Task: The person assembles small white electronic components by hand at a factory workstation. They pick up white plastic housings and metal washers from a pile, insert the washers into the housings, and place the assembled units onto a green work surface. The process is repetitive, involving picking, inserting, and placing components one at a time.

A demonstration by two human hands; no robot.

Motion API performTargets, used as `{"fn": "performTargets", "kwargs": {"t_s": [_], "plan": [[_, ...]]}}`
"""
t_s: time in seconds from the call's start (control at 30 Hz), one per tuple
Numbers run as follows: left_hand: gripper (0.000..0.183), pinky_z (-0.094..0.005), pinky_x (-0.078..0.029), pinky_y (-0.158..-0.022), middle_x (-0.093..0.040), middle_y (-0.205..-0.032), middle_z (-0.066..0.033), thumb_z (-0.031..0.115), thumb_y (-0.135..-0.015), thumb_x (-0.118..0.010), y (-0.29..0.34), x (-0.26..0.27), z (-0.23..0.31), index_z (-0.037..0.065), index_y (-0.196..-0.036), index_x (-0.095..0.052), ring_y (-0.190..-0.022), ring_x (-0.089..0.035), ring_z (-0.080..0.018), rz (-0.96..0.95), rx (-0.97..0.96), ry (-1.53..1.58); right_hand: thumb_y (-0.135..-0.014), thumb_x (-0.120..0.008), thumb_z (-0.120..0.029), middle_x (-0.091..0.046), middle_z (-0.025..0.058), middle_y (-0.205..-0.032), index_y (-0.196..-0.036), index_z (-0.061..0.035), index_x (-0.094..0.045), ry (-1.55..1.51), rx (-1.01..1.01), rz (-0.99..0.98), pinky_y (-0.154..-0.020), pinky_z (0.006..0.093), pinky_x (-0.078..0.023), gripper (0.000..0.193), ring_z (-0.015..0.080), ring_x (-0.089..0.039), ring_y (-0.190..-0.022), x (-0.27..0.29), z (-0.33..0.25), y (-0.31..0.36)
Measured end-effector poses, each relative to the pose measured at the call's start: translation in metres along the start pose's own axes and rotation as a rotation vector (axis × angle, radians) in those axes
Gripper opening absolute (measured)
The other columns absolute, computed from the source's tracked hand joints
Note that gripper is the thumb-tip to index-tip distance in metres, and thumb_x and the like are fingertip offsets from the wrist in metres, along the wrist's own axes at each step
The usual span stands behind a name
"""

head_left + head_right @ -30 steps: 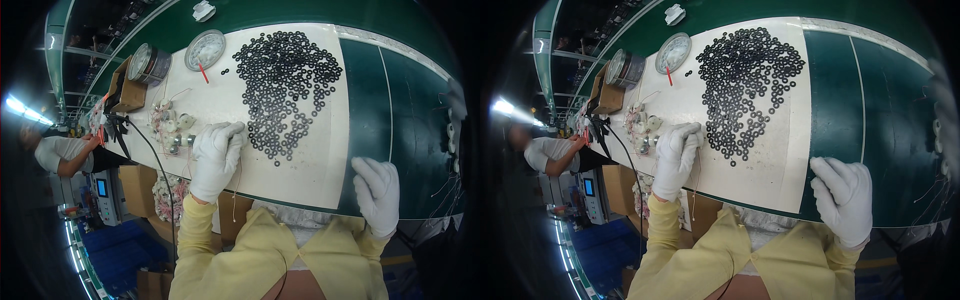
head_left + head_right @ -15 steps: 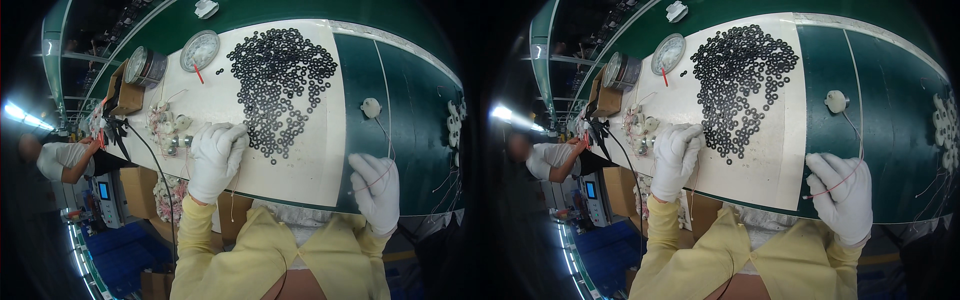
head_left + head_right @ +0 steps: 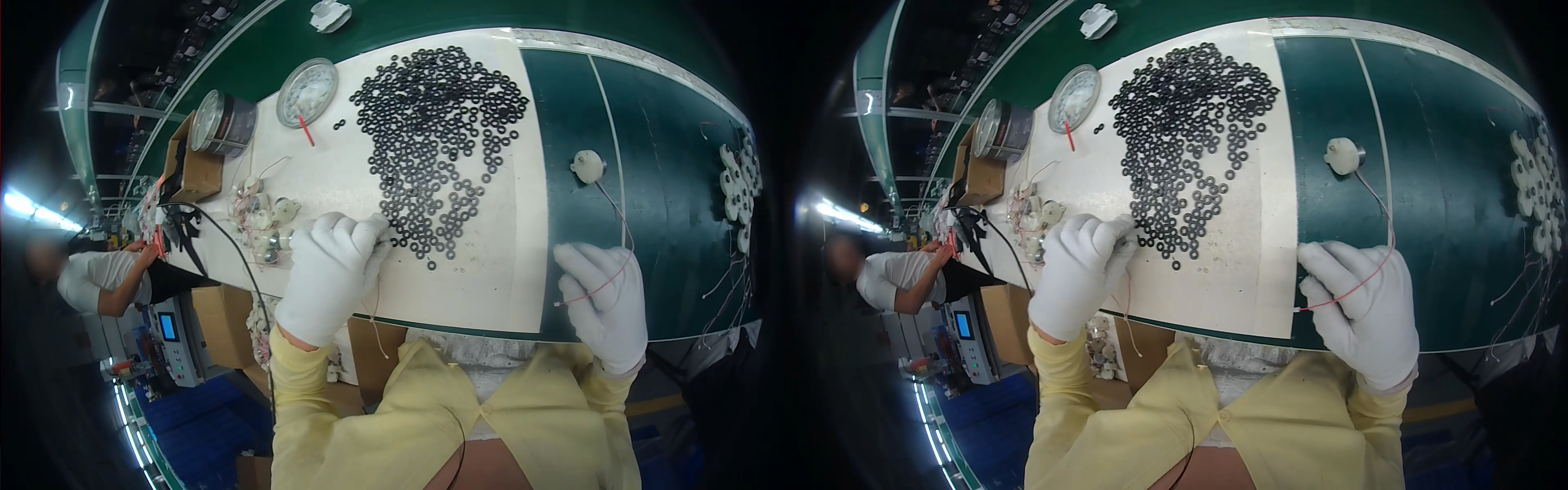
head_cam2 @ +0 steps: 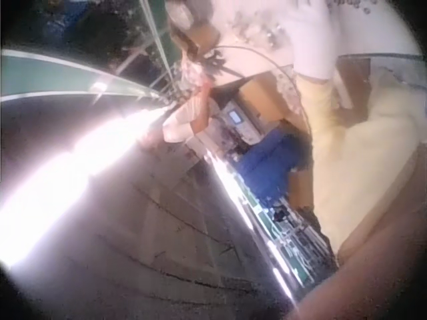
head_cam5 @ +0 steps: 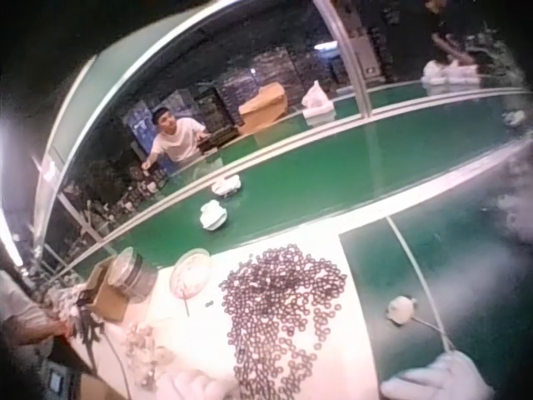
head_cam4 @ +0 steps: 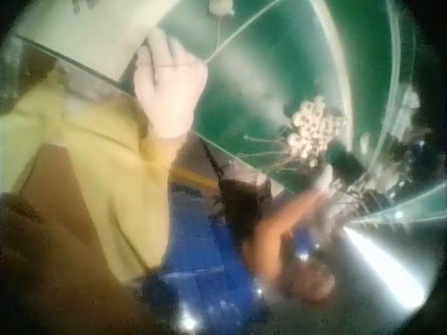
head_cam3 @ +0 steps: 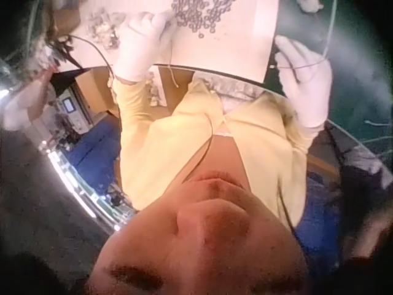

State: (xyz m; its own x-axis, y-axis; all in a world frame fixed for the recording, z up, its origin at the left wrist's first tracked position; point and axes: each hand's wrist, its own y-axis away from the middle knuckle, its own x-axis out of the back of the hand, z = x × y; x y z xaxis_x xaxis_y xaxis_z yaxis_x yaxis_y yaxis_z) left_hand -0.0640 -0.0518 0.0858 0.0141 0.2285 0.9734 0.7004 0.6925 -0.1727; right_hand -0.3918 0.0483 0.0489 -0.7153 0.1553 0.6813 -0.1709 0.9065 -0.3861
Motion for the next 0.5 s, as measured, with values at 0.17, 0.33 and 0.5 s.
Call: {"fn": "performTargets", "kwargs": {"t_s": [0.17,0.33,0.5], "plan": [[0.026,-0.0444,-0.054,-0.071,-0.068,-0.091,-0.0096,0.017,-0.09,-0.076,-0.004,0.003,-0.005,0.01,-0.112,-0.063,-0.083,-0.067,-0.0329,-0.247,0.098,0.084,-0.078,-0.075,-0.006,-0.071,0.0102,-0.102,-0.117,-0.0057,-0.069,0.006,0.043,0.044,-0.073,0.043,-0.047,0.039,0.0318,-0.063,-0.08,-0.004,0.004,-0.001],[0.02,-0.0426,-0.056,-0.07,-0.069,-0.095,-0.0109,0.016,-0.095,-0.072,-0.009,0.006,-0.007,0.008,-0.11,-0.061,-0.083,-0.07,-0.0319,-0.327,0.153,0.198,-0.079,-0.075,-0.006,-0.071,0.0101,-0.099,-0.118,-0.0058,-0.069,-0.01,0.05,0.061,-0.072,0.0419,-0.047,0.04,0.0313,-0.062,-0.077,-0.004,0.005,0.0],[0.02,-0.0422,-0.057,-0.072,-0.069,-0.098,-0.0138,0.014,-0.096,-0.071,-0.004,-0.001,-0.013,0.006,-0.11,-0.06,-0.086,-0.071,-0.0346,-0.304,0.141,0.297,-0.08,-0.074,-0.006,-0.07,0.0104,-0.097,-0.118,-0.0054,-0.07,-0.001,0.059,0.084,-0.07,0.0414,-0.047,0.038,0.0317,-0.062,-0.076,-0.006,0.006,0.001]]}}
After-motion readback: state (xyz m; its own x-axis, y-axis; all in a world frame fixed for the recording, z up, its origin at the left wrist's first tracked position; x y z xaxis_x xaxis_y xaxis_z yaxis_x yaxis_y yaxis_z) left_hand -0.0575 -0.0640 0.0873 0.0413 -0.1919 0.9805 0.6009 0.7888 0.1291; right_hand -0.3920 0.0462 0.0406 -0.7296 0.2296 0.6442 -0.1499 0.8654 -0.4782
